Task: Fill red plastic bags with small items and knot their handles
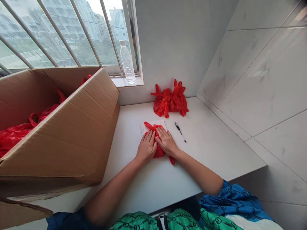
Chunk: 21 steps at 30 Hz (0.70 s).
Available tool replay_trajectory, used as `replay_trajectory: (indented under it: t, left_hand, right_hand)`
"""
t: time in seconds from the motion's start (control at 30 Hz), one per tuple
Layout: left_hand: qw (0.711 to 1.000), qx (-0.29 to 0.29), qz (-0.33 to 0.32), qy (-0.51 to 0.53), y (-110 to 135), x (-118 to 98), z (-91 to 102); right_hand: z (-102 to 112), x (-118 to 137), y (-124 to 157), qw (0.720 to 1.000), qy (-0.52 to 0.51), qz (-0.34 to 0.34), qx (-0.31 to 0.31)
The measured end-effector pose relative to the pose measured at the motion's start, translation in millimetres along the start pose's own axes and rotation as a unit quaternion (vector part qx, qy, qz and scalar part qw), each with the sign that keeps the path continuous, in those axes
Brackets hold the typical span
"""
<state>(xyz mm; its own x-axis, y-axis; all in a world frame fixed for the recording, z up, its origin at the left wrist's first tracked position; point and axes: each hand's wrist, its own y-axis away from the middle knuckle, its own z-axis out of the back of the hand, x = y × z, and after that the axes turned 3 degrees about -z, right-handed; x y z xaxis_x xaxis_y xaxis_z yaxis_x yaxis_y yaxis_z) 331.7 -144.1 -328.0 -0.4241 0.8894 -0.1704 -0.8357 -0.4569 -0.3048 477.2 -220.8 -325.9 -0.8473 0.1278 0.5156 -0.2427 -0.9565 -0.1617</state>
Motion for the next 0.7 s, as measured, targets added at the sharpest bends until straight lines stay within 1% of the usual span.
replay_trajectory:
  t: [0.37, 0.7]
  left_hand:
    - [1.0, 0.015, 0.007, 0.0, -0.3, -1.1, 2.1]
    - [1.0, -0.001, 0.003, 0.013, 0.3, 0.5, -1.2]
  right_hand:
    - [1.8, 2.3, 0.5, 1.0, 0.01, -0.006, 0.009]
    - [-0.9, -0.2, 0.6, 1.0, 0.0, -0.002, 0.001]
